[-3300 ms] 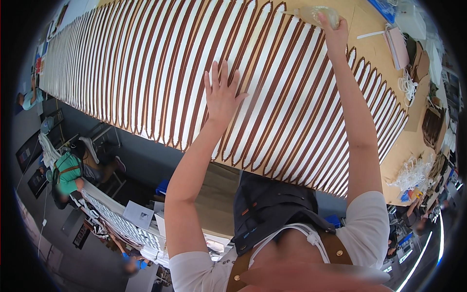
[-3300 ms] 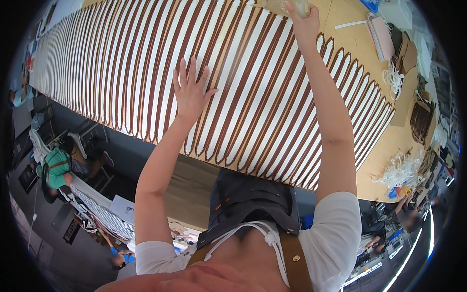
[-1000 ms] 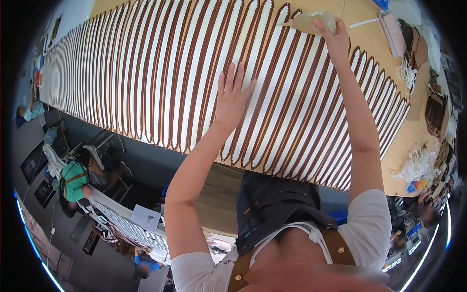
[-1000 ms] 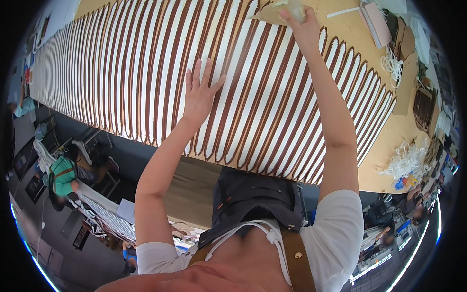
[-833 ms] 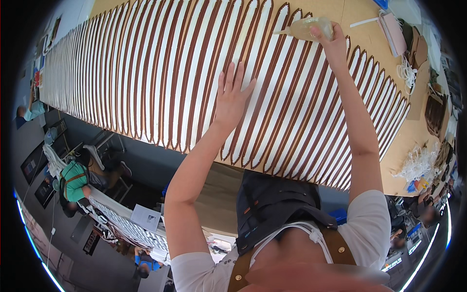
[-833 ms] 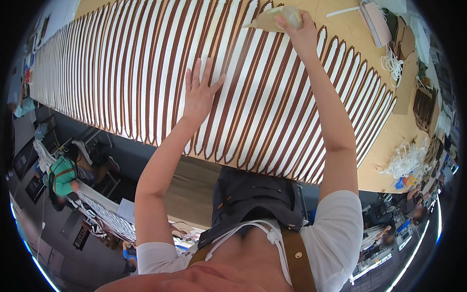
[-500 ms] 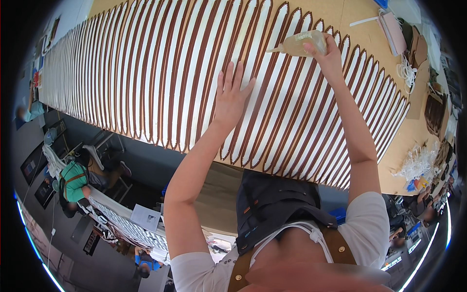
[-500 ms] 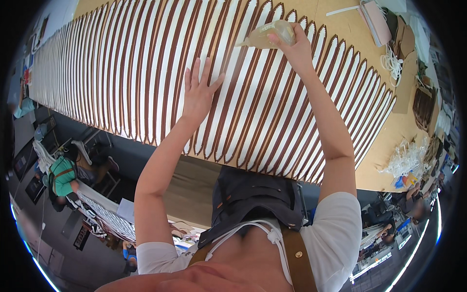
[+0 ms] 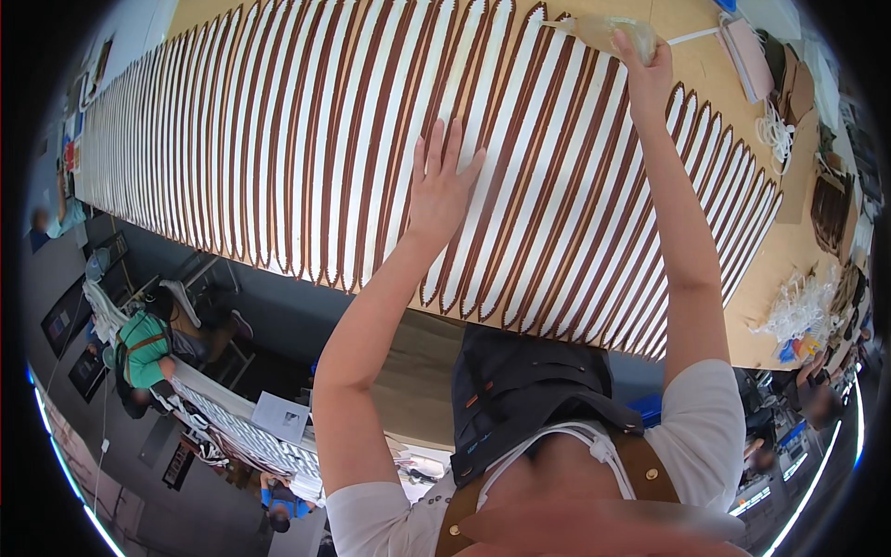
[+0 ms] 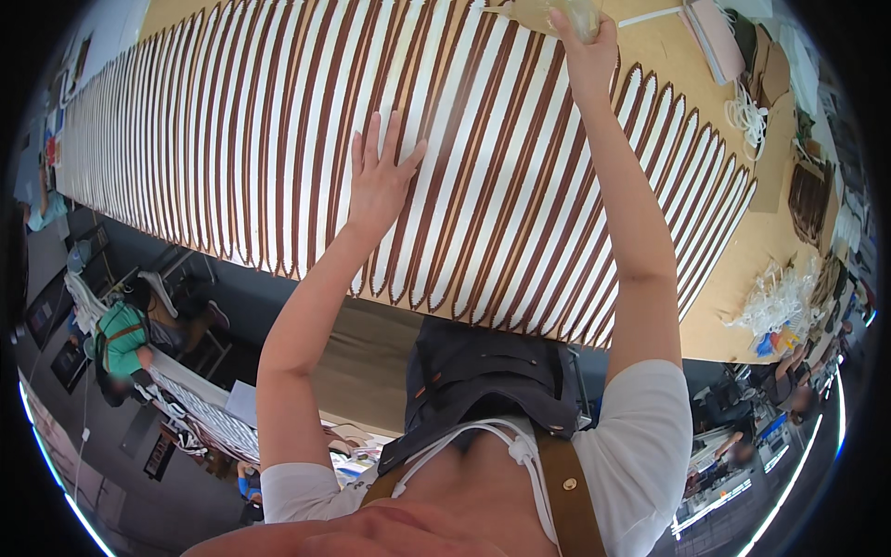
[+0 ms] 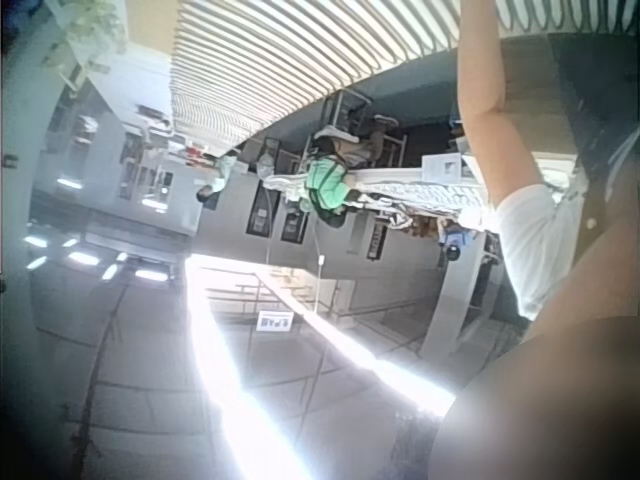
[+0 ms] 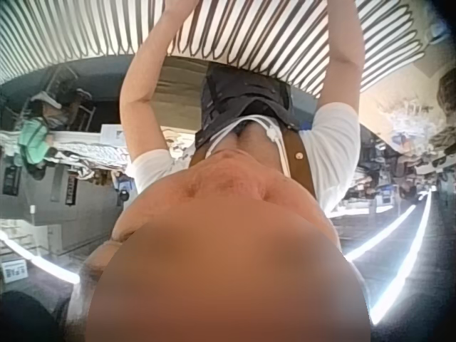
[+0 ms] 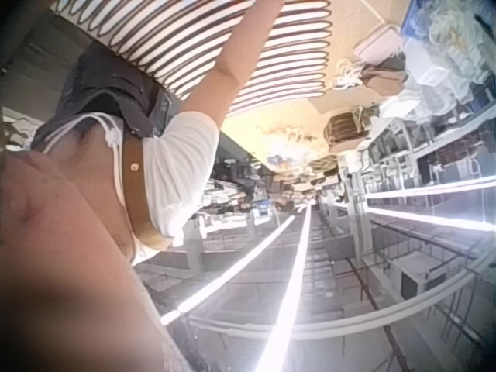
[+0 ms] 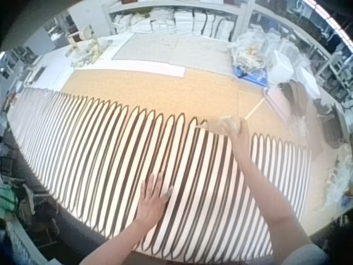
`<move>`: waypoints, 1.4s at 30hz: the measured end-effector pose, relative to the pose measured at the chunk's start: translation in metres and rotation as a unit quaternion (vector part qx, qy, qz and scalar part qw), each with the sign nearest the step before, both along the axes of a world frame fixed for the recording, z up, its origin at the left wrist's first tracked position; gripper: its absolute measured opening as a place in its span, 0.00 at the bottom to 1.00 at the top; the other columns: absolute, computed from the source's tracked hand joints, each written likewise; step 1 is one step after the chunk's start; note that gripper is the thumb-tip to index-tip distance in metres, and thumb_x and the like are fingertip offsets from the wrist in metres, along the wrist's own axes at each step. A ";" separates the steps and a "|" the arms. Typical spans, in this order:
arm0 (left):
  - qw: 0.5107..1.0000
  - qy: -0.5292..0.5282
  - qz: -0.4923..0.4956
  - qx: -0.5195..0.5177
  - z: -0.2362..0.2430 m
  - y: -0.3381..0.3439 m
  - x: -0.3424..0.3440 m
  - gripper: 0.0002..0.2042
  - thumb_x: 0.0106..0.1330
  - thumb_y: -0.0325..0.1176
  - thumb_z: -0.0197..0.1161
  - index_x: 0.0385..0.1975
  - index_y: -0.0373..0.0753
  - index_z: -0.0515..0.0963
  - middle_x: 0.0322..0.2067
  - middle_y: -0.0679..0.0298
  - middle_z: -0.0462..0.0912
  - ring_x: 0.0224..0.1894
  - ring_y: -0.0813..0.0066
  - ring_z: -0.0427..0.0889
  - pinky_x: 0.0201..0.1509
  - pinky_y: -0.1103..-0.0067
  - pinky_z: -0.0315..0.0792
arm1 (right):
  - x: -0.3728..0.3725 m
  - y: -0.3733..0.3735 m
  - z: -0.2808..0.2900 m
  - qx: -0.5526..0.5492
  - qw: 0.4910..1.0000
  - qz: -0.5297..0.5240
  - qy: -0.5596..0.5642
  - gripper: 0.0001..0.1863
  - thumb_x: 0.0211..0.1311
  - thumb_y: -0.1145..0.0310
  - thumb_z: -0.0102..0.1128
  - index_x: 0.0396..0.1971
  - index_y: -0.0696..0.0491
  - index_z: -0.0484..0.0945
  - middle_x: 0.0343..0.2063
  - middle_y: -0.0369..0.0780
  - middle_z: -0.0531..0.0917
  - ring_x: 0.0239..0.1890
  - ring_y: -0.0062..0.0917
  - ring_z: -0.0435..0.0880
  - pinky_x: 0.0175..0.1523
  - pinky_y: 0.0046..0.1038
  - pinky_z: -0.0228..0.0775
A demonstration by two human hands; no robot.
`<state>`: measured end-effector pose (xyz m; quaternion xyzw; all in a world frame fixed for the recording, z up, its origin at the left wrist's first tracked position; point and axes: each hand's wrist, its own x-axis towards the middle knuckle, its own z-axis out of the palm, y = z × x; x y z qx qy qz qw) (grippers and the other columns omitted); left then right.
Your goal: Applying a substance, likely dye or edge finisher, to a long row of leather strips using a squeeze bottle.
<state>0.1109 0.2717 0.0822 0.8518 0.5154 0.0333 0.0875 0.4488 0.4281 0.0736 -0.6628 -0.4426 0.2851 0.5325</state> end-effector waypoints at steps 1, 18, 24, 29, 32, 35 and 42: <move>1.000 0.003 -0.001 0.002 0.000 0.000 0.000 0.26 0.62 0.25 0.66 0.61 0.54 0.81 0.78 0.51 0.52 0.81 0.43 0.46 0.80 0.48 0.45 | 0.001 0.003 -0.001 -0.004 1.000 0.007 -0.009 0.35 0.61 0.49 0.76 0.55 0.62 0.74 0.45 0.40 0.82 0.47 0.21 0.81 0.54 0.24 0.73; 1.000 -0.007 0.002 0.000 -0.001 -0.001 0.000 0.27 0.59 0.35 0.74 0.61 0.56 0.80 0.78 0.51 0.51 0.80 0.43 0.46 0.79 0.48 0.47 | -0.011 -0.016 0.022 -0.085 0.987 0.071 -0.118 0.38 0.57 0.43 0.77 0.53 0.60 0.76 0.42 0.41 0.85 0.44 0.23 0.83 0.51 0.28 0.76; 1.000 -0.008 0.002 0.001 0.000 0.000 0.002 0.26 0.59 0.35 0.74 0.60 0.56 0.80 0.79 0.52 0.51 0.81 0.43 0.45 0.80 0.48 0.47 | -0.021 -0.042 0.033 -0.113 0.982 0.089 -0.126 0.39 0.55 0.40 0.77 0.52 0.59 0.77 0.43 0.43 0.85 0.45 0.25 0.85 0.51 0.30 0.78; 1.000 0.004 0.007 -0.009 -0.002 -0.001 0.001 0.26 0.60 0.36 0.73 0.61 0.57 0.80 0.79 0.53 0.50 0.81 0.44 0.44 0.80 0.48 0.45 | -0.031 -0.064 0.032 -0.131 0.981 0.123 -0.079 0.38 0.57 0.42 0.77 0.54 0.59 0.76 0.44 0.43 0.86 0.47 0.26 0.85 0.53 0.30 0.78; 1.000 0.008 0.009 -0.021 0.000 -0.001 0.002 0.26 0.61 0.36 0.73 0.61 0.58 0.80 0.79 0.54 0.50 0.81 0.45 0.44 0.80 0.48 0.44 | -0.032 -0.073 0.031 -0.141 0.978 0.139 -0.065 0.36 0.58 0.45 0.77 0.54 0.59 0.76 0.45 0.43 0.85 0.47 0.26 0.84 0.52 0.29 0.78; 0.999 0.044 -0.006 -0.024 0.004 0.000 0.002 0.25 0.66 0.39 0.68 0.65 0.57 0.75 0.78 0.50 0.51 0.81 0.47 0.43 0.82 0.50 0.42 | -0.025 -0.072 0.020 -0.102 0.989 0.102 -0.010 0.36 0.59 0.47 0.76 0.56 0.59 0.74 0.46 0.42 0.84 0.47 0.25 0.83 0.53 0.28 0.76; 1.000 0.007 0.002 -0.001 -0.002 -0.001 0.003 0.25 0.63 0.36 0.71 0.61 0.57 0.80 0.78 0.53 0.54 0.81 0.44 0.45 0.80 0.47 0.44 | -0.020 -0.055 0.011 -0.069 0.996 0.057 -0.001 0.35 0.61 0.50 0.76 0.56 0.59 0.72 0.45 0.41 0.82 0.49 0.23 0.80 0.55 0.27 0.73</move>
